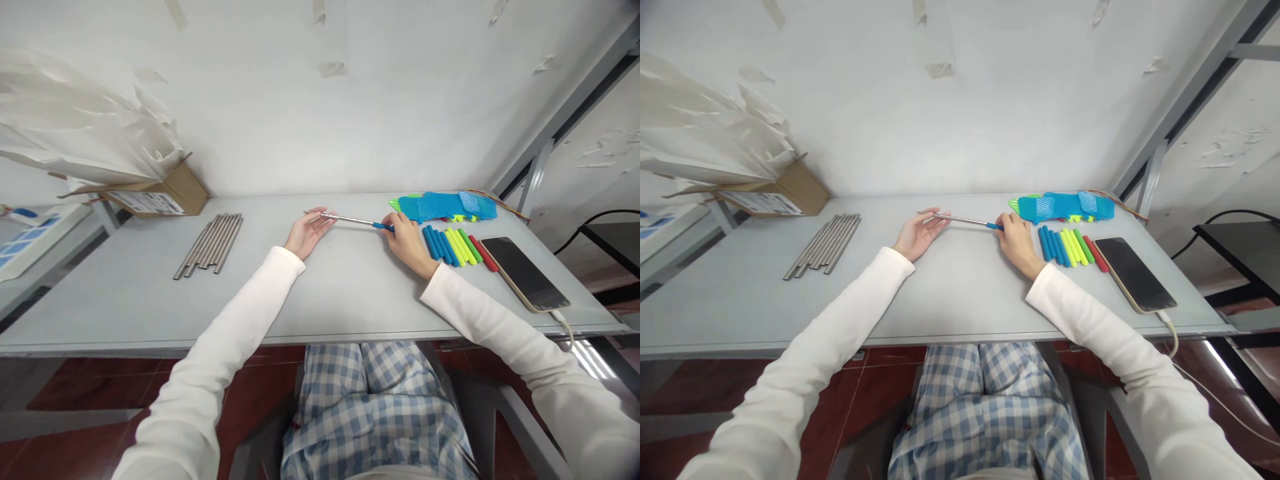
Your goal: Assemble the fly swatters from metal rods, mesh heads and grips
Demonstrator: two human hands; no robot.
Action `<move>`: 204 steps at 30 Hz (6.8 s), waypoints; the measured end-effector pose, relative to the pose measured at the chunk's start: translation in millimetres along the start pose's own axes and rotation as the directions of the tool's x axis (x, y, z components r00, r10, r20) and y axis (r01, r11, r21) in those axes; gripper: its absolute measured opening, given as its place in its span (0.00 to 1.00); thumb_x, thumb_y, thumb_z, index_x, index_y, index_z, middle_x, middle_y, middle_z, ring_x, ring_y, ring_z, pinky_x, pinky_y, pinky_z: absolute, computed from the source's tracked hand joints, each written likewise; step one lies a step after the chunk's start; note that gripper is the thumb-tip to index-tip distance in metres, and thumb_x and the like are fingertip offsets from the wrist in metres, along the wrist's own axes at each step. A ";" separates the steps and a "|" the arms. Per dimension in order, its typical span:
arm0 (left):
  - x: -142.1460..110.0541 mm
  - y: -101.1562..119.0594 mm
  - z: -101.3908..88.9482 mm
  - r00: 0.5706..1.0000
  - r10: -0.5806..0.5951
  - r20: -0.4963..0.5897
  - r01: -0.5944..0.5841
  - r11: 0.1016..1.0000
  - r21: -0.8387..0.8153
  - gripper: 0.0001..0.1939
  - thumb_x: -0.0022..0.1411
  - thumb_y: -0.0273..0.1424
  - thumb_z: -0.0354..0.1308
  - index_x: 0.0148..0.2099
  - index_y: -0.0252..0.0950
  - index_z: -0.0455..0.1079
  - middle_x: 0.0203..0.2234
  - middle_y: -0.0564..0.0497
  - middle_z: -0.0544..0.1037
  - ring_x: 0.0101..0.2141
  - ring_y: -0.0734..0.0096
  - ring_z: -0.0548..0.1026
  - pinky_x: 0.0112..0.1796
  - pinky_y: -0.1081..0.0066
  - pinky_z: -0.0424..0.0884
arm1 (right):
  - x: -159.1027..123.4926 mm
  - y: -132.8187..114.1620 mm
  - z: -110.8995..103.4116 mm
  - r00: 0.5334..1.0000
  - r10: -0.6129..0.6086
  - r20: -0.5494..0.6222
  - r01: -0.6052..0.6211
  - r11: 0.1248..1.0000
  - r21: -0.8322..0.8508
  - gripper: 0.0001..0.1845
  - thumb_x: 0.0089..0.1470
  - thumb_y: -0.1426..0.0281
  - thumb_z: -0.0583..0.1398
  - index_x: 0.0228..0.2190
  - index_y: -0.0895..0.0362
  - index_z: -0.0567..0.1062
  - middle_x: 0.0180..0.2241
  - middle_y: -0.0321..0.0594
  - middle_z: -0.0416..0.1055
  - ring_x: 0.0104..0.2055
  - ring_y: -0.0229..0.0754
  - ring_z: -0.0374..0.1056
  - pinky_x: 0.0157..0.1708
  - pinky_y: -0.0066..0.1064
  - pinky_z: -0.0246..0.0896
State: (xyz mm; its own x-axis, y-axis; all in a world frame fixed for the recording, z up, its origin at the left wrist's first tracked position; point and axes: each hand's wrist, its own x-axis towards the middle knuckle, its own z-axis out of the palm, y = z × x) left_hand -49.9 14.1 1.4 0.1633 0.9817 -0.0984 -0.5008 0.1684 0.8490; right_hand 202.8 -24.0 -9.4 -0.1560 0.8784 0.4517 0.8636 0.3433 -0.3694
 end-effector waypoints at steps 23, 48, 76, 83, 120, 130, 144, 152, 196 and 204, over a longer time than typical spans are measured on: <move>-4.7 0.0 4.6 0.998 0.020 0.058 -0.023 0.999 0.048 0.06 0.58 0.25 0.58 0.39 0.34 0.73 0.40 0.43 0.82 0.51 0.65 0.77 0.58 0.66 0.67 | -1.4 -4.1 -1.1 0.999 -0.038 -0.008 0.038 0.999 -0.001 0.09 0.61 0.72 0.50 0.41 0.55 0.68 0.44 0.48 0.71 0.49 0.50 0.65 0.48 0.41 0.48; -23.2 -17.1 27.7 0.943 -0.124 0.310 0.027 0.954 0.299 0.13 0.54 0.28 0.68 0.42 0.34 0.74 0.39 0.47 0.79 0.39 0.67 0.79 0.51 0.59 0.71 | -10.0 -30.0 -1.0 0.970 -0.224 0.093 0.194 0.946 0.260 0.13 0.64 0.61 0.52 0.43 0.55 0.70 0.40 0.43 0.75 0.39 0.43 0.69 0.46 0.37 0.55; -17.1 -2.2 27.2 0.934 -0.287 0.212 0.295 0.955 -0.011 0.09 0.65 0.32 0.52 0.32 0.36 0.60 0.19 0.61 0.57 0.13 0.84 0.54 0.11 0.83 0.46 | 4.5 34.1 -13.8 0.925 0.376 -0.058 -0.349 0.778 -0.523 0.25 0.62 0.61 0.48 0.50 0.68 0.67 0.51 0.67 0.65 0.52 0.65 0.60 0.51 0.53 0.49; -17.0 -2.4 25.8 0.939 -0.280 0.202 0.289 0.957 -0.014 0.06 0.63 0.31 0.53 0.34 0.35 0.61 0.19 0.60 0.58 0.14 0.84 0.55 0.11 0.82 0.47 | 5.4 34.8 -14.3 0.921 0.379 -0.092 -0.375 0.795 -0.477 0.26 0.61 0.59 0.50 0.50 0.68 0.66 0.52 0.70 0.64 0.54 0.66 0.59 0.52 0.57 0.47; -36.0 -7.2 27.8 0.884 0.220 0.412 -0.395 -0.118 0.911 0.15 0.66 0.40 0.48 0.43 0.41 0.73 0.31 0.51 0.77 0.33 0.68 0.73 0.32 0.72 0.60 | 22.4 22.5 -20.3 0.796 0.578 0.182 -0.469 0.398 0.789 0.08 0.46 0.67 0.61 0.31 0.53 0.67 0.29 0.37 0.68 0.32 0.41 0.65 0.35 0.36 0.67; -35.7 -10.1 27.8 0.897 0.183 0.403 -0.385 -0.127 0.914 0.15 0.66 0.40 0.47 0.40 0.41 0.73 0.29 0.51 0.77 0.31 0.68 0.72 0.31 0.72 0.59 | 17.7 7.2 -22.6 0.791 0.538 0.291 -0.317 -0.045 0.947 0.17 0.39 0.71 0.70 0.27 0.52 0.67 0.31 0.31 0.74 0.37 0.36 0.72 0.46 0.32 0.71; -35.9 -8.5 28.7 0.912 0.209 0.354 -0.337 -0.113 0.935 0.14 0.66 0.41 0.47 0.40 0.41 0.72 0.29 0.51 0.77 0.32 0.66 0.73 0.30 0.71 0.57 | 12.5 -1.1 -11.1 0.854 0.434 0.287 -0.265 -0.113 0.958 0.17 0.39 0.76 0.70 0.33 0.51 0.76 0.35 0.31 0.78 0.42 0.38 0.74 0.52 0.34 0.72; -35.1 -9.6 28.3 0.918 0.195 0.344 -0.326 -0.121 0.938 0.14 0.66 0.41 0.48 0.40 0.42 0.72 0.29 0.51 0.78 0.31 0.67 0.73 0.30 0.71 0.57 | 12.3 -2.5 -10.4 0.855 0.426 0.294 -0.269 -0.121 0.956 0.19 0.40 0.76 0.70 0.36 0.50 0.76 0.36 0.31 0.79 0.44 0.38 0.74 0.52 0.33 0.71; -35.4 -8.8 23.4 0.853 0.110 0.510 -0.458 -0.310 0.833 0.21 0.73 0.41 0.37 0.53 0.38 0.66 0.38 0.47 0.80 0.37 0.65 0.79 0.32 0.71 0.66 | 1.1 -14.5 -10.0 0.919 0.309 0.244 -0.268 0.039 0.963 0.26 0.36 0.64 0.73 0.41 0.49 0.77 0.40 0.35 0.78 0.50 0.48 0.72 0.55 0.45 0.67; -37.7 -9.8 23.1 0.813 0.157 0.560 -0.484 -0.352 0.801 0.22 0.73 0.41 0.36 0.54 0.38 0.67 0.40 0.45 0.81 0.34 0.67 0.79 0.29 0.73 0.64 | -4.0 -21.3 -10.8 0.931 0.304 0.200 -0.237 0.090 0.967 0.25 0.38 0.62 0.73 0.42 0.49 0.77 0.41 0.36 0.78 0.49 0.48 0.73 0.52 0.45 0.69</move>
State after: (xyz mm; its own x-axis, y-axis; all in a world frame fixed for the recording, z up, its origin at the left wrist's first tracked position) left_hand -31.6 -26.6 8.7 0.5302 0.7748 0.3444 0.7784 -0.6058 0.1645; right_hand 190.2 -38.4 5.4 0.0213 0.9891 0.1457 -0.3494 0.1439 -0.9258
